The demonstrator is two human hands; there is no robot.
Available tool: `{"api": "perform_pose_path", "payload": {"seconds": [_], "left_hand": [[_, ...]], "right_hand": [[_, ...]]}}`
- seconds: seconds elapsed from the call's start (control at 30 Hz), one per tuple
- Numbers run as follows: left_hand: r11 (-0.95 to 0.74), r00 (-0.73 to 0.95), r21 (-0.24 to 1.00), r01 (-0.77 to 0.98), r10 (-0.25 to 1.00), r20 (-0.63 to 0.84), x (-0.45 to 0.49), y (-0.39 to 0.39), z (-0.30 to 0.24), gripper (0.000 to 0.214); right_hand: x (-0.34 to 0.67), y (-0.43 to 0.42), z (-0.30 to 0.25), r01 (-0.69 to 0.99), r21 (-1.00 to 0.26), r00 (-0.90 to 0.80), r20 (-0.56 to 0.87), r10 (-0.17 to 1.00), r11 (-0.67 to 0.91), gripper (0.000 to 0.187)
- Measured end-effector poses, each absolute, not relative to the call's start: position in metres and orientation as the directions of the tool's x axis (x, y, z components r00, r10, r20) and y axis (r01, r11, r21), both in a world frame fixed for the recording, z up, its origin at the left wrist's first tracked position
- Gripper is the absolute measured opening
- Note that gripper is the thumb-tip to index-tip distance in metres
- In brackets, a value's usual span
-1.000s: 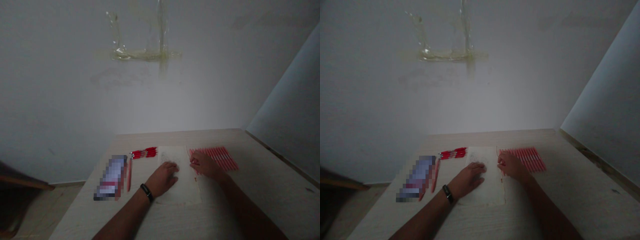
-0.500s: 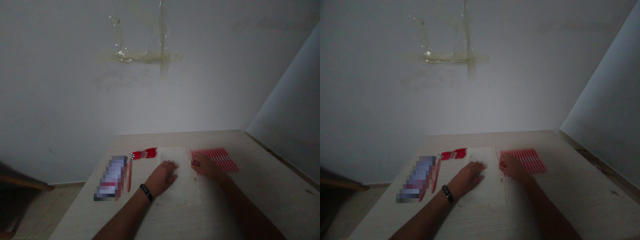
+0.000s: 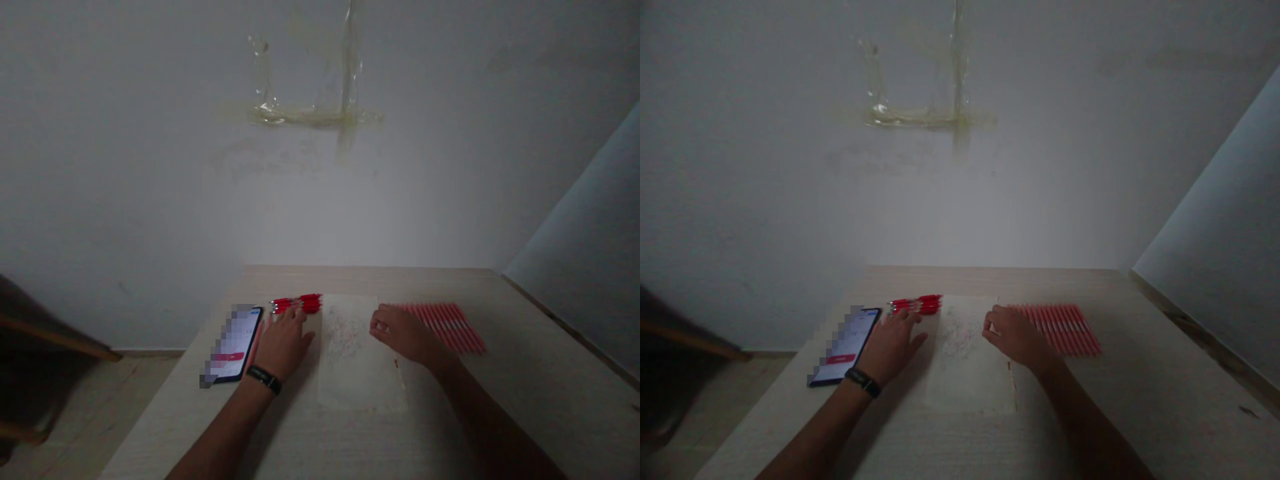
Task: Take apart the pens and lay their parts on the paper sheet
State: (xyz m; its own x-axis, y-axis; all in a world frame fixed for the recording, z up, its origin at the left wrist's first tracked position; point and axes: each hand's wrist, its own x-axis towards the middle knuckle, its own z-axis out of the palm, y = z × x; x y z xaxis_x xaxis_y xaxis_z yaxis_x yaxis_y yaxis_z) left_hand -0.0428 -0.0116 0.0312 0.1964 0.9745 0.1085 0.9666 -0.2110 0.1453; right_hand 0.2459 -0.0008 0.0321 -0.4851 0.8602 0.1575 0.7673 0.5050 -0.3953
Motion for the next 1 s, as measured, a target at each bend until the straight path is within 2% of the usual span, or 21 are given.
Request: {"api": "perform_pose_path", "payload": {"seconds": [0.13, 0.37, 0.47, 0.57, 0.67, 0.83, 1.0], "left_hand": [[-0.031, 0.029, 0.072, 0.997, 0.999, 0.026, -0.066, -0.012, 0.025, 0.031], [-0.122, 0.115, 0.185, 0.975, 0.992, 0.05, -0.072, -0.006, 0.01, 0.026], [-0.14, 0.118, 0.23, 0.963, 0.987, 0.107, -0.072, -0.007, 0.011, 0.025], [-0.068, 0.039, 0.172, 0.983, 0.985, 0.167, -0.075, -0.009, 0.015, 0.029], [-0.009, -0.005, 0.115, 0.993, 0.992, 0.123, -0.079, -0.008, 0.016, 0.035], [-0.073, 0.056, 0.19, 0.979, 0.994, 0.092, -0.081, -0.004, 0.011, 0.031], [0.022, -0.033, 0.169, 0.985, 0.998, 0.058, -0.08, -0.004, 0.008, 0.025]], "right_hand": [[0.227, 0.0, 0.036, 0.749, -0.413, -0.49, 0.179, 0.853, 0.518, 0.007], [0.228, 0.002, 0.014, 0.769, -0.404, -0.477, 0.152, 0.866, 0.495, 0.01], [0.234, 0.004, 0.008, 0.77, -0.408, -0.468, 0.161, 0.869, 0.491, 0.01], [0.236, 0.005, 0.006, 0.766, -0.422, -0.462, 0.164, 0.871, 0.486, 0.012], [0.238, 0.006, 0.004, 0.761, -0.435, -0.454, 0.175, 0.874, 0.482, 0.013], [0.241, 0.006, 0.0, 0.751, -0.453, -0.448, 0.185, 0.874, 0.481, 0.011], [0.242, 0.006, -0.001, 0.748, -0.471, -0.438, 0.179, 0.881, 0.468, 0.012]]}}
